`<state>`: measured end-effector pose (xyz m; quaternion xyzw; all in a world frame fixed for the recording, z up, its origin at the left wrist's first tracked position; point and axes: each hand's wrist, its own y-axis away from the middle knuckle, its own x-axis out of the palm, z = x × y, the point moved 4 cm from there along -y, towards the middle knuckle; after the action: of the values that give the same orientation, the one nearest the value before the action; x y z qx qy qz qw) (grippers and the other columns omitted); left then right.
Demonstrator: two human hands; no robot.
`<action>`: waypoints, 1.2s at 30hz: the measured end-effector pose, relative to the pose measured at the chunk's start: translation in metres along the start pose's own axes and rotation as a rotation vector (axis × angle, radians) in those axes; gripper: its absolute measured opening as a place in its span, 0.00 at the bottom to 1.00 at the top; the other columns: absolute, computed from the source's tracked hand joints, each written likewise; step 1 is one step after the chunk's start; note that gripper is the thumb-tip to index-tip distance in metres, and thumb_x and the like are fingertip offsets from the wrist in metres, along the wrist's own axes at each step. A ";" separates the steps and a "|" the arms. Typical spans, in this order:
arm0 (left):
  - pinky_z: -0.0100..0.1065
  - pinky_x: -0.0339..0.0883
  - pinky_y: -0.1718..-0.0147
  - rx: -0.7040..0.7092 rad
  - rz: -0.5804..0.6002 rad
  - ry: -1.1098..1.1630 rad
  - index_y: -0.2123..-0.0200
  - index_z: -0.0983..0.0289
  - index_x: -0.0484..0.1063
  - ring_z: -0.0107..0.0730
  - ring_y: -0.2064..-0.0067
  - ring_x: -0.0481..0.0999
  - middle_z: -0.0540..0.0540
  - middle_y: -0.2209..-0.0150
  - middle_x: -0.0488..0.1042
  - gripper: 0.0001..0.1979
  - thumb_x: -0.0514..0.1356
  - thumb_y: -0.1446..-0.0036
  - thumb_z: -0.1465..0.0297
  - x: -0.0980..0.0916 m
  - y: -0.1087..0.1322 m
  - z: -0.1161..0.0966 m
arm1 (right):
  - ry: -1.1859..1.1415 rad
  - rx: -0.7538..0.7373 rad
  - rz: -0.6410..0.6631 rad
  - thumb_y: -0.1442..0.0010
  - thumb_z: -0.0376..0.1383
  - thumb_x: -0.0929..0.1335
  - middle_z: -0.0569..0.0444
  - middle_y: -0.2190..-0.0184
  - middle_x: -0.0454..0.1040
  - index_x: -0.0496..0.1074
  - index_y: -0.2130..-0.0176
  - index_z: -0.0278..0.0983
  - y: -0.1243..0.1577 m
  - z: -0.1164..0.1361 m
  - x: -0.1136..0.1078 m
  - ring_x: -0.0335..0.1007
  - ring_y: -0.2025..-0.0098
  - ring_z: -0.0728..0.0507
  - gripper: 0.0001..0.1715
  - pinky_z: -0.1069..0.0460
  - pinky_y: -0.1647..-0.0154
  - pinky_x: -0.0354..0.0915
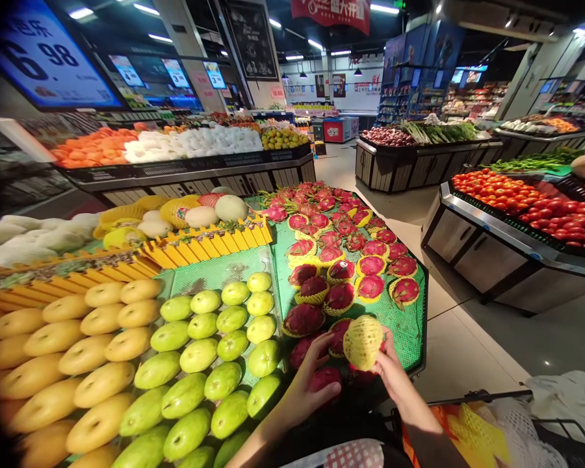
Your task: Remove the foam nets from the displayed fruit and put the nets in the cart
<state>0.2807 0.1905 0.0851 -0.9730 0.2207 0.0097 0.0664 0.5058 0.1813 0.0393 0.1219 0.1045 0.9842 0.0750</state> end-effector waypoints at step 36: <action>0.33 0.74 0.66 -0.159 -0.659 0.683 0.66 0.60 0.74 0.32 0.68 0.78 0.49 0.68 0.78 0.23 0.78 0.52 0.53 -0.060 -0.014 -0.003 | 0.688 -0.533 0.219 0.55 0.43 0.82 0.44 0.39 0.79 0.68 0.36 0.45 0.004 0.042 0.098 0.77 0.39 0.30 0.51 0.33 0.36 0.73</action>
<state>0.2325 0.2279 0.0925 -0.9408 -0.0915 -0.3152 -0.0852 0.4221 0.2020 0.1023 -0.2258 -0.1471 0.9622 -0.0398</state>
